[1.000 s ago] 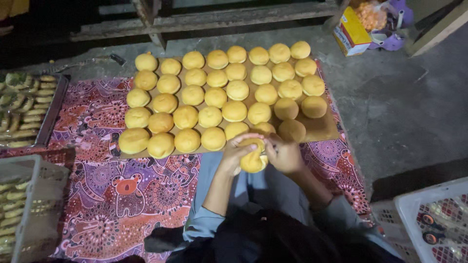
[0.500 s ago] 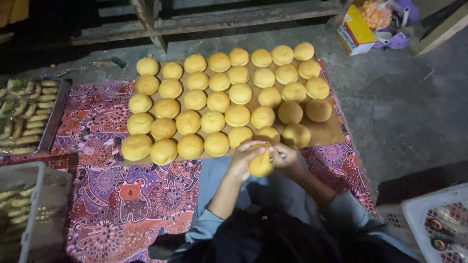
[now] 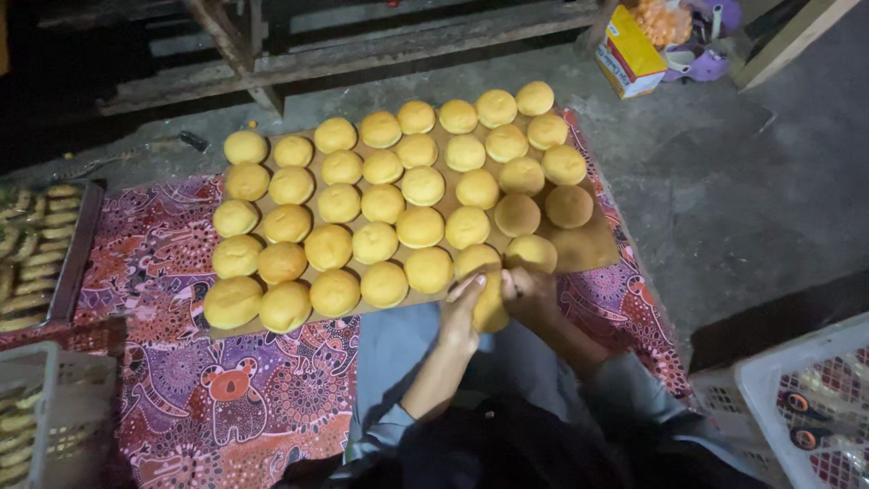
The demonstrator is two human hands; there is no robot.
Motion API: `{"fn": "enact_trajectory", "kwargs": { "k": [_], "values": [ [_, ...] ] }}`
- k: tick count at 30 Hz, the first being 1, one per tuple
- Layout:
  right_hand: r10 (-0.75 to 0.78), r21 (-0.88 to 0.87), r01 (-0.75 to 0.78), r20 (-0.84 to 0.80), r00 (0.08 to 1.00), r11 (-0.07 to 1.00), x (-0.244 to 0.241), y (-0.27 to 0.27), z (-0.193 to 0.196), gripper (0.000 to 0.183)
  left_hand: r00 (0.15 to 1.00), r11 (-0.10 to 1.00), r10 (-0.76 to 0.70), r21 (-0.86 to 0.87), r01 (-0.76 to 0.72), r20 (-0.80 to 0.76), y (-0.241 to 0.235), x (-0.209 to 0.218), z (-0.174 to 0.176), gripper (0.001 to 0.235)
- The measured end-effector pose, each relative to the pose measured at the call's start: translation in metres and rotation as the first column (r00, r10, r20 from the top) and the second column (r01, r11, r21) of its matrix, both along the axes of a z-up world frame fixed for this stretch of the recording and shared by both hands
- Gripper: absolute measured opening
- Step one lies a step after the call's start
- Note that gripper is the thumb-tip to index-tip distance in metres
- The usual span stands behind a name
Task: The person sits on the floor and uses a small knife to cut a slit into the top of each round bun. They handle the buns one at a time, pick them up, cut them, and place them back in a separate pile on the right side of the board.
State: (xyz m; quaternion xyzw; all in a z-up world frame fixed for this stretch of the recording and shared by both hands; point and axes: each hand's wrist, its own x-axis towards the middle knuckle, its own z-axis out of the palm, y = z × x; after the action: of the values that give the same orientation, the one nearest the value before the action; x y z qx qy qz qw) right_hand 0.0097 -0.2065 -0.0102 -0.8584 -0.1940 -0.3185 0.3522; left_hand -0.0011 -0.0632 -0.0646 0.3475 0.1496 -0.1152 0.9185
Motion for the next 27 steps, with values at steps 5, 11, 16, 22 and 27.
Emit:
{"fn": "enact_trajectory", "kwargs": {
  "k": [5,11,16,22,27],
  "values": [
    [-0.044,0.159,0.075,-0.187,0.981,0.985,-0.003,-0.006,-0.025,0.021,0.995,0.997,-0.068,0.039,0.071,-0.067,-0.005,0.013,-0.011,0.034],
    [-0.077,0.039,0.082,-0.120,0.990,0.996,0.003,-0.038,-0.026,0.027,1.000,0.997,-0.009,0.078,0.009,-0.005,-0.033,0.003,0.004,0.029],
    [-0.158,-0.452,0.212,0.155,0.975,0.866,0.001,-0.060,0.002,0.017,0.779,0.647,-0.489,0.762,0.021,0.393,-0.020,0.012,0.056,0.081],
    [-0.480,-0.165,0.458,-0.449,0.753,0.873,-0.027,-0.155,0.069,0.024,0.443,0.421,-0.811,0.907,-0.012,0.382,-0.028,0.040,0.098,0.100],
    [-0.554,0.278,0.661,-0.378,0.742,0.697,-0.065,-0.234,0.081,0.039,0.268,0.450,-0.867,0.892,0.054,0.421,-0.063,0.077,0.083,0.098]
  ]
}}
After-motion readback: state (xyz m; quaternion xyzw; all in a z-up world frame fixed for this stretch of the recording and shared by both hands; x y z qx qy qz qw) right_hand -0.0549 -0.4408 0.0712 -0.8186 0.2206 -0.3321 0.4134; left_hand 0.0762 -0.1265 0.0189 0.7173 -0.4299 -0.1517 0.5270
